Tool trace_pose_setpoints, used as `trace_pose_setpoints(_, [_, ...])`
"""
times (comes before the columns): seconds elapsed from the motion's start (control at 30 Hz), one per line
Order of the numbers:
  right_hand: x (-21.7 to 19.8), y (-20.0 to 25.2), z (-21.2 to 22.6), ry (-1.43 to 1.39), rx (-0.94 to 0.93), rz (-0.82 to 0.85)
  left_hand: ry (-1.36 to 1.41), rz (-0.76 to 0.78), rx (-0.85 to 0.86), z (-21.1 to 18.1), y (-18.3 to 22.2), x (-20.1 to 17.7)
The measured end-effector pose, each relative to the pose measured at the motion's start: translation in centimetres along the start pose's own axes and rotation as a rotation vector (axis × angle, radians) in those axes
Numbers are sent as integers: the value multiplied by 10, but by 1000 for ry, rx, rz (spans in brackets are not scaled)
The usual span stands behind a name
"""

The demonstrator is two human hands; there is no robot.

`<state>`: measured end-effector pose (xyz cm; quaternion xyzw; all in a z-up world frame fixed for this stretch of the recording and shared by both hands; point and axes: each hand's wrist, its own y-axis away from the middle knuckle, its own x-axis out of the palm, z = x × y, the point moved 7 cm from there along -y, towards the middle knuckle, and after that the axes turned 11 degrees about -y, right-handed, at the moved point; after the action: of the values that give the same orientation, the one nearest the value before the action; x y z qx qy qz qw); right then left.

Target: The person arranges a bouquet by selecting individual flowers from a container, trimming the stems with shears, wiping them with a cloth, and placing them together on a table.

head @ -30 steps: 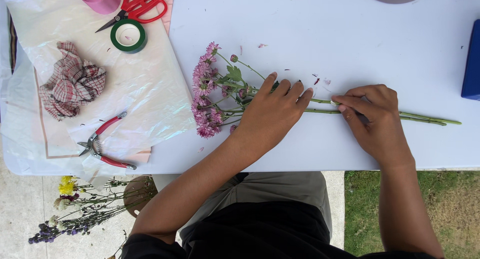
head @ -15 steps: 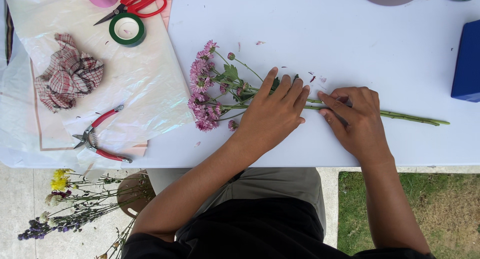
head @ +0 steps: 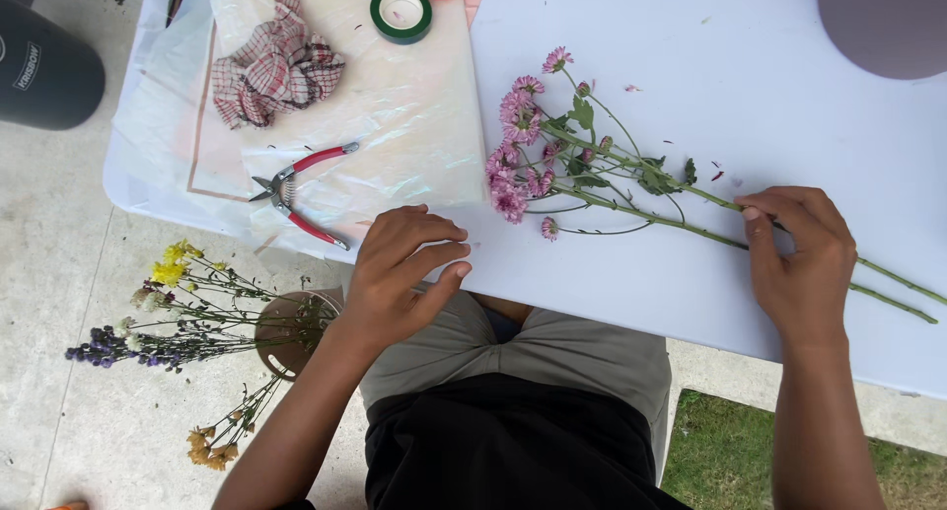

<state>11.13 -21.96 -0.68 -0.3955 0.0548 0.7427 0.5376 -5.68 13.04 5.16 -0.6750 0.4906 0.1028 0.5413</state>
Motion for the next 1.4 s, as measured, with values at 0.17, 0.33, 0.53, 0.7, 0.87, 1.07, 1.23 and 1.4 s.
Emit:
trace_pose_setpoints(0.17, [6, -14, 3, -96, 90, -27, 28, -201, -212, 27, 35, -54])
trace_pose_setpoints(0.33, [27, -36, 73, -38, -72, -116, -3, -246, -353, 47, 53, -78])
trace_pose_setpoints(0.53, [144, -48, 207, -595, -148, 283, 78, -316, -478, 67, 74, -71])
trace_pose_setpoints(0.7, [232, -30, 300, -545, -268, 819, 83, -319, -474, 66, 79, -80])
trace_pose_setpoints(0.87, [271, -56, 315, -368, -333, 828, 91, -303, -570, 77, 94, -109])
trace_pose_setpoints(1.07, [313, -74, 317, 24, -393, 753, -40, -90, -622, 98, 116, -98])
trace_pose_setpoints(1.23, [326, -80, 309, 127, -323, 802, -32, -54, -647, 104, 127, -94])
trace_pose_setpoints(1.4, [327, -88, 309, 87, -264, 758, 28, -61, -632, 109, 141, -88])
